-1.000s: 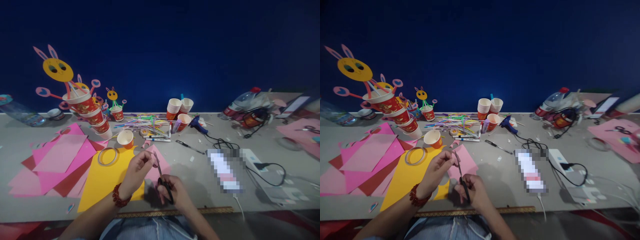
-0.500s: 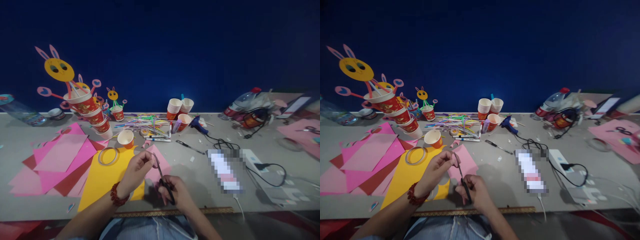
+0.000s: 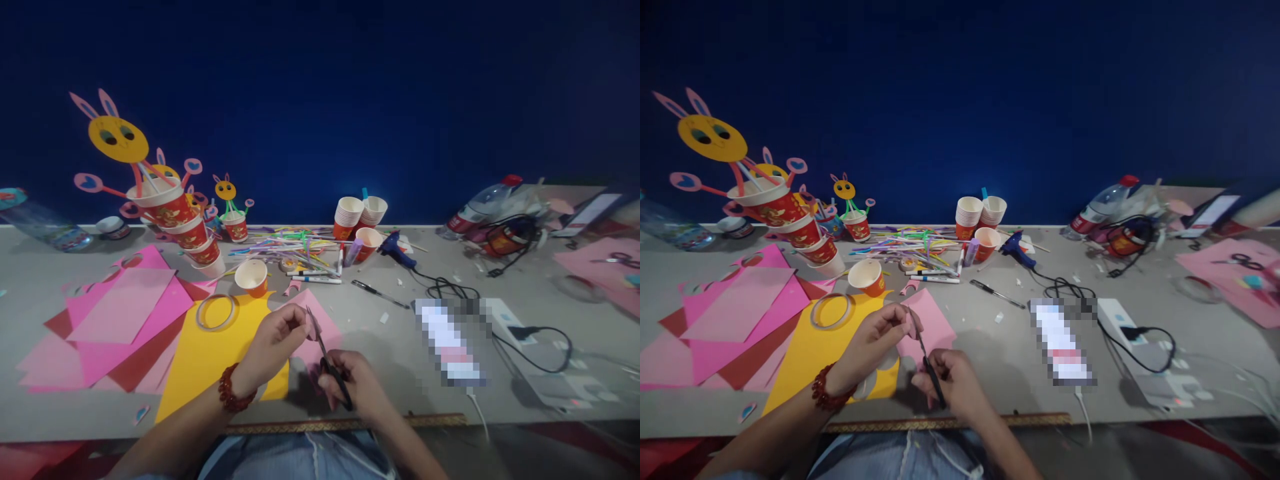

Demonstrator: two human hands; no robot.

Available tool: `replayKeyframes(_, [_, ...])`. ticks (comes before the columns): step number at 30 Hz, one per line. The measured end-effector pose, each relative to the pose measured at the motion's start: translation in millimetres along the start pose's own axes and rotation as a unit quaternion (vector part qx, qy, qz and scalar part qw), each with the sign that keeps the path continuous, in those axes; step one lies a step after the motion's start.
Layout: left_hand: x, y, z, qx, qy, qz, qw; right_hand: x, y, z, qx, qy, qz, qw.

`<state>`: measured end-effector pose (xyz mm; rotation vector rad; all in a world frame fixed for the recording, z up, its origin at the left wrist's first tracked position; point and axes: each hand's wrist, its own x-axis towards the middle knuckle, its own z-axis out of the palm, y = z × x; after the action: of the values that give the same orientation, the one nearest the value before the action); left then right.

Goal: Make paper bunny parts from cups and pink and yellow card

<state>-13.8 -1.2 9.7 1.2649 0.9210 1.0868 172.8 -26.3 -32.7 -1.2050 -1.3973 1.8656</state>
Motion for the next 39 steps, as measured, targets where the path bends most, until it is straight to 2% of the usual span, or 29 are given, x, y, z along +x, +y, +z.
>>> replayKeyframes(39, [-0.1, 7.6, -0.6, -0.002, -0.017, -0.019, 1.000, -2.9, -6.0, -8.4, -0.042, -0.005, 0.017, 0.999])
